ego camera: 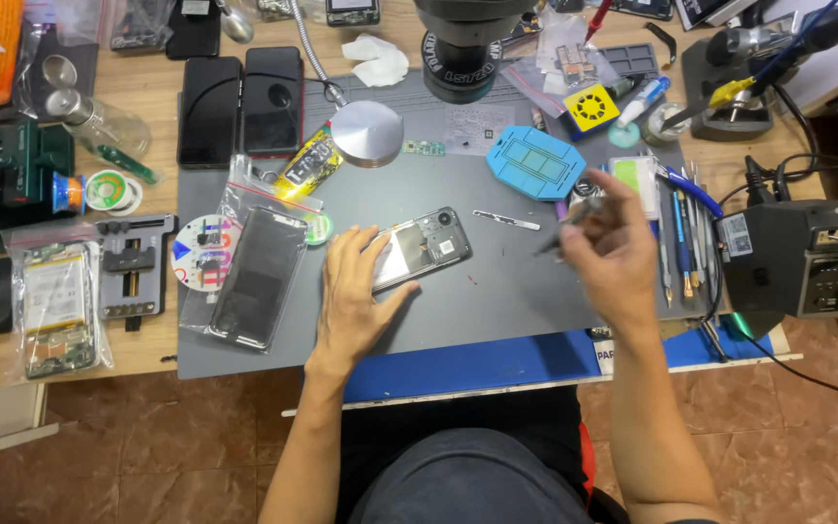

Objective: The person disassembles a smartphone by prying open the back cover with a metal tool. They then remove the back cover and place it on the table. The person proceeds to clean the internal components of the phone using a cotton swab.

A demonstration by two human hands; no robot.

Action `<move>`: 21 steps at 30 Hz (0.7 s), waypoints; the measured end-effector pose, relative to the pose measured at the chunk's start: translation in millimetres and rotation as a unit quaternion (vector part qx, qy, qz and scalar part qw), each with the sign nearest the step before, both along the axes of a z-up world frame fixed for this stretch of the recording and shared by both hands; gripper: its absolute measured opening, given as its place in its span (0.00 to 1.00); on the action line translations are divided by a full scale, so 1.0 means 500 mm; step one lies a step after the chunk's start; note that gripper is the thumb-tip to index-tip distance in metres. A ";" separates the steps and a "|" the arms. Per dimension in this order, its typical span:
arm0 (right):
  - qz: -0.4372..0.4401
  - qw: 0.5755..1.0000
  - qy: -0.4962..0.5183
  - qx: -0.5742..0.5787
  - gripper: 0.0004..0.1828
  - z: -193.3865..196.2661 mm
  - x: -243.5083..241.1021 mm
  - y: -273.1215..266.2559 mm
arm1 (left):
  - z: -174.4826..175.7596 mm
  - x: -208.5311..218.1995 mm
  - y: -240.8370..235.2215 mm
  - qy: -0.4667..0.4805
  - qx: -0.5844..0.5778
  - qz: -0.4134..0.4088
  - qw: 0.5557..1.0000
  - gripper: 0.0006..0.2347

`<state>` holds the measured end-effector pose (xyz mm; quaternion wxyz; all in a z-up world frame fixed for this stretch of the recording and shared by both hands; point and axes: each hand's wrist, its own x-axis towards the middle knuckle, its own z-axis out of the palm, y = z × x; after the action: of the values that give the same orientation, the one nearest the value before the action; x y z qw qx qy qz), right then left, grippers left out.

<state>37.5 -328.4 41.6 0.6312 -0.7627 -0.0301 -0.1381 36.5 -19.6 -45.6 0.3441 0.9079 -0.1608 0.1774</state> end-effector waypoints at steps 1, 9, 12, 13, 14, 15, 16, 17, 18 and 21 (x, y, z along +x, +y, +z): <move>0.003 1.000 0.001 -0.002 0.33 -0.005 0.004 0.024 | -0.002 0.000 0.001 0.001 -0.002 0.003 1.000 0.32; 0.127 0.956 0.007 -0.265 0.11 0.052 0.012 0.127 | 0.001 -0.014 0.006 -0.034 -0.010 0.003 0.999 0.24; 0.144 0.931 0.036 -0.334 0.12 0.096 0.012 0.129 | -0.016 -0.014 0.014 -0.046 0.017 0.035 0.998 0.21; 0.146 0.930 0.040 -0.334 0.12 0.095 0.009 0.128 | -0.021 -0.020 0.015 -0.042 0.016 0.035 0.998 0.21; 0.144 0.926 0.052 -0.346 0.13 0.099 0.012 0.126 | -0.023 -0.017 0.016 -0.039 0.017 0.039 0.998 0.20; 0.141 0.921 0.063 -0.357 0.13 0.103 0.015 0.123 | -0.024 -0.014 0.015 -0.036 0.019 0.043 0.998 0.19; 0.140 0.921 0.064 -0.358 0.13 0.092 0.018 0.117 | -0.019 -0.015 0.014 -0.036 0.017 0.042 0.998 0.19; 0.142 0.917 0.058 -0.368 0.12 0.080 0.021 0.111 | -0.014 -0.015 0.012 -0.043 0.022 0.040 0.998 0.18; 0.144 0.913 0.053 -0.377 0.12 0.068 0.023 0.106 | -0.010 -0.017 0.012 -0.050 0.028 0.038 0.998 0.17; 0.151 0.885 0.083 -0.432 0.14 0.061 0.026 0.099 | 0.017 -0.021 0.007 -0.072 0.057 -0.022 0.996 0.18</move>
<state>50.4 -278.8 72.3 0.2527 -0.9547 -0.1491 0.0491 26.1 -16.3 -37.2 0.2833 0.9072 -0.2145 0.2252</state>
